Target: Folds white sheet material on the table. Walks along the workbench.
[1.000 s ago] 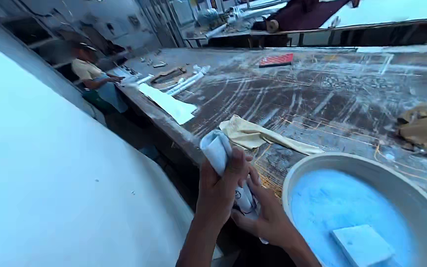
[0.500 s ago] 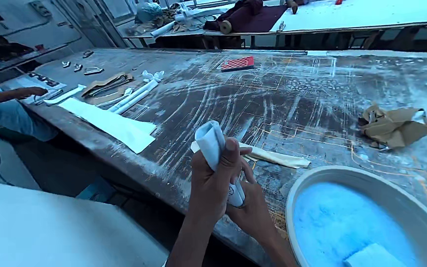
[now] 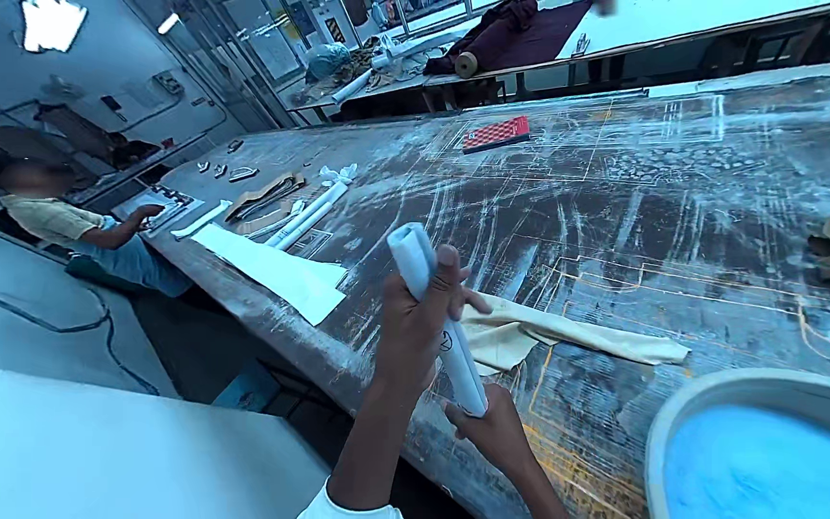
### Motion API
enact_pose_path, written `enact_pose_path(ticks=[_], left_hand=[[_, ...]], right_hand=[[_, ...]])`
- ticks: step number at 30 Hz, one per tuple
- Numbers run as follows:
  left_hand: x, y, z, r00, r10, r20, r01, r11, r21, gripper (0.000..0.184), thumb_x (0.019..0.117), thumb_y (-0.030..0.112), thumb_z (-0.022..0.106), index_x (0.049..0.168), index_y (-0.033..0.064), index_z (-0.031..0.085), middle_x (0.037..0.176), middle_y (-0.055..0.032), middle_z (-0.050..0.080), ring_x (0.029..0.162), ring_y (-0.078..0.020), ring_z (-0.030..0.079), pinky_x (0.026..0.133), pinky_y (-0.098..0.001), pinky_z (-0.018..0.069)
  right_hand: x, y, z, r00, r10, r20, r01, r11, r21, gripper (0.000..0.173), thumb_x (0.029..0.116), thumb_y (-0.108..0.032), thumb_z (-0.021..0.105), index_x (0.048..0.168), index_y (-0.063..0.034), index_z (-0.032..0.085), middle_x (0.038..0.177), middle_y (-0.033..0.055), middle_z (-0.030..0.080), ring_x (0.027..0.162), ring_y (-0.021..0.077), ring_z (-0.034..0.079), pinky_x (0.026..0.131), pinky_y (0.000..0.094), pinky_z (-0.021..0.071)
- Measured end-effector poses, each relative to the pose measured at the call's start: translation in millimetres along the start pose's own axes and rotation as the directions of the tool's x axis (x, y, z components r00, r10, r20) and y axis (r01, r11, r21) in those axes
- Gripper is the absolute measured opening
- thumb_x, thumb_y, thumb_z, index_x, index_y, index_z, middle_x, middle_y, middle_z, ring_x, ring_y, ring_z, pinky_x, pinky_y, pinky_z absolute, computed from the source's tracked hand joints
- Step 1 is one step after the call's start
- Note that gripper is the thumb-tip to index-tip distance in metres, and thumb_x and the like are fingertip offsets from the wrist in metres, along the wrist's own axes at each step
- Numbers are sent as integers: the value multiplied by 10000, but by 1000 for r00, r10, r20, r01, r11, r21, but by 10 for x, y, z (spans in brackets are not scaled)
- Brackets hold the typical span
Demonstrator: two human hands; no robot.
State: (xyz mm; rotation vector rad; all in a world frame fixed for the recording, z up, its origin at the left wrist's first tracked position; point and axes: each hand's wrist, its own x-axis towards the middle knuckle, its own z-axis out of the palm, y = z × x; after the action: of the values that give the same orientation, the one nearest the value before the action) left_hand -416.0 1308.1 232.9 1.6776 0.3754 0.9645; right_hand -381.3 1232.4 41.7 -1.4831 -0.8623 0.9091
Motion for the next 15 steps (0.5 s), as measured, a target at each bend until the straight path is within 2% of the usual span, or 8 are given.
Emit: enact_pose_path(ticks=[1, 3, 4, 6, 9, 10, 12, 15], left_hand=[[51, -112, -159, 998, -48, 42, 45, 996, 71, 357, 980, 541, 610, 1079, 200, 642, 836, 39, 692, 757, -86, 683, 797, -301, 606], [104, -386, -546, 986, -111, 124, 74, 961, 268, 725, 906, 700, 598, 1405, 182, 501, 1219, 27, 657, 1070, -92, 647, 891, -297, 563], [103, -576, -752, 987, -106, 119, 62, 942, 330, 787, 894, 708, 606, 1423, 141, 476, 1271, 4, 641, 1130, -118, 636, 917, -328, 564], [20, -1063, -1134, 991, -94, 97, 48, 916, 398, 801, 835, 709, 671, 1311, 72, 576, 1159, -22, 678, 1051, -147, 663, 853, -368, 586], [-203, -1598, -1548, 922, -258, 287, 90, 867, 490, 832, 760, 705, 735, 1252, 37, 662, 1056, -69, 733, 938, -175, 709, 816, -415, 606], [-212, -1685, -1654, 890, -312, 333, 92, 838, 539, 765, 771, 663, 760, 1222, 50, 681, 975, -77, 744, 863, -198, 722, 771, -450, 609], [-197, -1786, -1876, 841, -381, 385, 76, 787, 612, 550, 852, 517, 752, 1119, 38, 719, 835, -126, 737, 768, -285, 734, 705, -536, 596], [-65, -1821, -2205, 749, -473, 464, 102, 775, 624, 461, 926, 388, 728, 1178, 4, 694, 888, -209, 736, 848, -395, 735, 770, -614, 577]], right_hand=[[56, -22, 42, 1000, 4, 1, -4, 991, 136, 282, 870, -340, 752, 758, -91, 681, 617, -25, 662, 561, 94, 651, 587, 333, 563], [190, -238, 54, 1000, 4, 7, -7, 878, 478, 187, 904, -158, 722, 787, -46, 628, 610, 4, 651, 553, 109, 653, 591, 299, 588], [291, -355, 63, 1000, -5, -1, 4, 794, 608, 158, 917, -116, 685, 797, -55, 602, 618, 14, 652, 578, 121, 664, 635, 307, 598], [587, -479, 102, 996, -45, -71, 83, 672, 736, 143, 925, -127, 661, 797, -83, 617, 671, 28, 673, 680, 149, 700, 759, 334, 609], [1101, -458, 313, 974, -31, -222, 198, 583, 788, 187, 895, -208, 713, 754, -94, 669, 754, 75, 714, 833, 207, 736, 896, 370, 594], [1230, -428, 419, 969, -4, -247, 206, 563, 800, 192, 879, -224, 735, 752, -100, 662, 765, 79, 709, 852, 215, 732, 916, 379, 587], [1355, -357, 662, 958, 46, -283, 213, 546, 810, 173, 847, -257, 789, 788, -134, 682, 745, 48, 705, 816, 197, 735, 920, 400, 595], [1570, -325, 836, 943, 10, -333, 279, 523, 805, 90, 868, -275, 773, 810, -213, 745, 605, -67, 646, 617, 89, 679, 848, 370, 616]])
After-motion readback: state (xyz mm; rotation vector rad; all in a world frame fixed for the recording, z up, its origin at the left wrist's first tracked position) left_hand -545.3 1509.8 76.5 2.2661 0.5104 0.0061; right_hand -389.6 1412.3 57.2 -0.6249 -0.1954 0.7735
